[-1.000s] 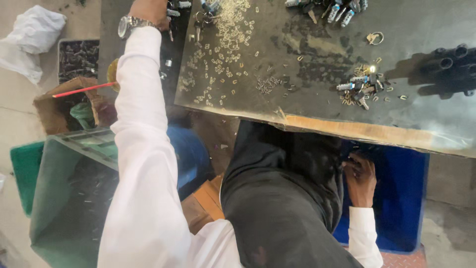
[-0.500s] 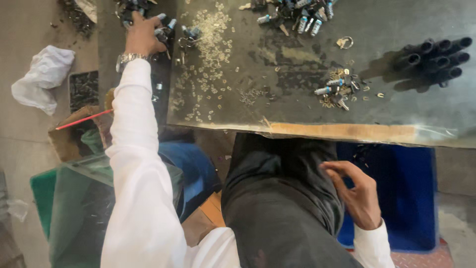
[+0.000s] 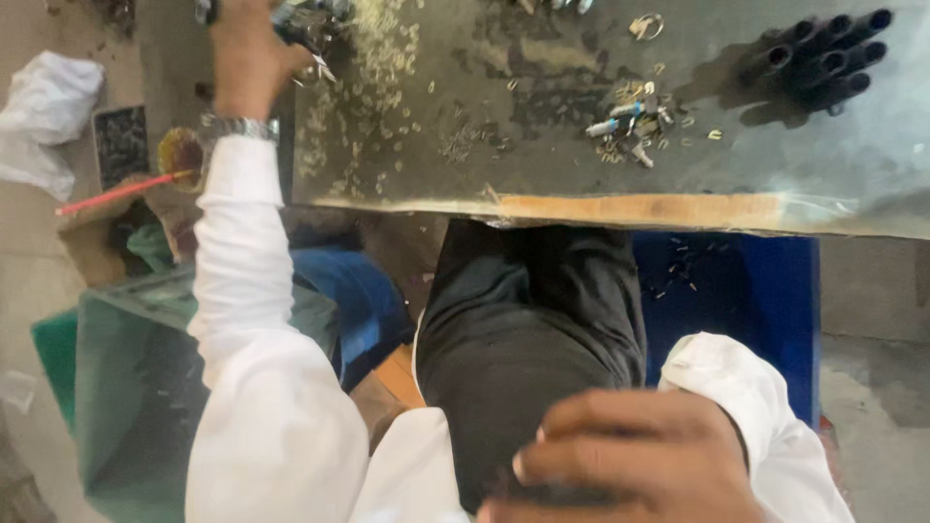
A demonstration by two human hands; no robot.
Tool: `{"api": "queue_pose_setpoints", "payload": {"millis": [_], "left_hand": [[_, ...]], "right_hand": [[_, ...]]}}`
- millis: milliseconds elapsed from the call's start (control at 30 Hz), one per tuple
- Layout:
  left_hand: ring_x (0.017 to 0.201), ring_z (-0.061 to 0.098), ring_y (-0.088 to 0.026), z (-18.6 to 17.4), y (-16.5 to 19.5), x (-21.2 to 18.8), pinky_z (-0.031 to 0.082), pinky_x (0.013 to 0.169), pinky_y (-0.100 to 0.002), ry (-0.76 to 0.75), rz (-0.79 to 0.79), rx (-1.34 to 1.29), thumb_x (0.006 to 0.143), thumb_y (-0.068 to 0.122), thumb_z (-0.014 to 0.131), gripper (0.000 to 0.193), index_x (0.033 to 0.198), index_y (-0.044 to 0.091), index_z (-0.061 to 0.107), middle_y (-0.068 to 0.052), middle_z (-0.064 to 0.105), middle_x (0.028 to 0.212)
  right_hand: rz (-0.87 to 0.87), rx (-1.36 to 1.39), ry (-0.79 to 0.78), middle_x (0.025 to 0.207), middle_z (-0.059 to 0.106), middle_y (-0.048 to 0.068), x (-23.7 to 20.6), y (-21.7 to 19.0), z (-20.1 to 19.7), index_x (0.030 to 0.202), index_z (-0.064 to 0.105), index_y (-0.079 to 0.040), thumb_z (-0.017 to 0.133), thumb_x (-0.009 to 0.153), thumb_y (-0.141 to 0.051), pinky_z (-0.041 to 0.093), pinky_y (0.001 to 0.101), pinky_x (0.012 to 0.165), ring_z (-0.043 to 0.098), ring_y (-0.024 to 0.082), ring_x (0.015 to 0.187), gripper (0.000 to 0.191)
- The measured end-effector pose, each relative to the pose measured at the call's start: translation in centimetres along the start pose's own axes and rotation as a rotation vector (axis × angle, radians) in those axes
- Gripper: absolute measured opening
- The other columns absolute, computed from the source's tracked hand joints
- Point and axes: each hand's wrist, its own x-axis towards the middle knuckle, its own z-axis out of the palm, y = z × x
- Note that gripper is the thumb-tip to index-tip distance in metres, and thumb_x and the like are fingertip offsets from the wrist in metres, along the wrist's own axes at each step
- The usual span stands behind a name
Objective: The person sits at a workbench and applies adhesive with a red-handled brush to small metal fittings, dipping the brush into a jar of glue. They rotate and reposition each fitting by hand, then place the coated fitting on the bench with other finished pieces and pick up the next one.
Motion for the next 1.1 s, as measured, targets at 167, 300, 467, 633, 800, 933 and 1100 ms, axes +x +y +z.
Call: {"api": "queue_pose_setpoints", "payload": {"millis": [167,300,467,633,800,933,1100], "left_hand": [[0.111,0.064,-0.047,2.2,4.0,-4.7,0.053,0.094,-0.051,-0.161,-0.04,-0.014,0.069,0.014,0.092,0.07,0.134,0.02,0.066,-0.022,0.049,0.141],[0.114,0.06,-0.047,0.2,3.9,-5.3,0.051,0.088,-0.056,-0.338,0.012,0.034,0.066,0.022,0.092,0.08,0.138,0.024,0.057,-0.016,0.048,0.142],[0.123,0.061,-0.038,-2.8,0.5,-1.3,0.051,0.098,-0.05,-0.205,-0.053,-0.154,0.082,0.05,0.088,0.074,0.145,0.027,0.056,-0.013,0.06,0.135],[0.12,0.049,-0.058,-2.9,1.1,2.7,0.045,0.093,-0.062,-0.118,-0.233,-0.064,0.065,0.065,0.09,0.112,0.153,0.02,0.038,-0.035,0.039,0.143],[0.109,0.055,-0.047,-3.1,2.0,2.4,0.053,0.084,-0.053,0.018,-0.281,-0.134,0.058,0.036,0.097,0.071,0.117,0.026,0.059,-0.017,0.052,0.119],[0.103,0.063,-0.038,-3.9,1.3,2.1,0.055,0.085,-0.046,-0.013,-0.289,-0.199,0.073,0.016,0.087,0.048,0.113,0.023,0.06,-0.012,0.056,0.114],[0.107,0.066,-0.031,-3.4,1.3,1.0,0.056,0.087,-0.044,0.06,-0.222,-0.183,0.082,0.009,0.08,0.037,0.111,0.021,0.06,-0.008,0.06,0.113]], "right_hand": [[-0.271,-0.152,0.004,0.092,0.079,0.011,-5.4,0.9,2.0,0.083,0.075,0.001,0.069,0.085,-0.002,0.059,0.0254,0.067,0.078,0.019,0.077,0.007],[-0.027,-0.246,0.182,0.088,0.079,0.009,-6.9,-0.8,3.6,0.078,0.075,0.004,0.067,0.086,-0.002,0.058,0.0198,0.067,0.078,0.011,0.069,0.013],[0.238,-0.034,0.292,0.084,0.074,0.005,-4.3,-0.8,1.9,0.086,0.068,-0.009,0.059,0.099,-0.021,0.06,0.0337,0.067,0.073,0.018,0.065,0.019],[0.645,0.106,0.992,0.096,0.069,0.019,-10.1,5.3,9.7,0.122,0.059,0.002,0.053,0.117,-0.018,0.054,0.0315,0.063,0.066,0.02,0.069,0.022],[0.818,0.148,0.994,0.079,0.065,0.019,-18.2,9.6,12.6,0.121,0.062,0.01,0.05,0.119,-0.011,0.057,0.0316,0.066,0.065,0.02,0.067,0.024],[0.89,0.045,0.894,0.079,0.066,0.019,-20.7,10.1,12.1,0.125,0.062,0.01,0.049,0.117,-0.013,0.058,0.0329,0.069,0.066,0.02,0.069,0.027],[0.885,-0.048,0.907,0.081,0.067,0.018,-19.8,9.6,10.8,0.126,0.062,0.01,0.047,0.118,-0.011,0.057,0.0324,0.069,0.065,0.02,0.067,0.027]]}}
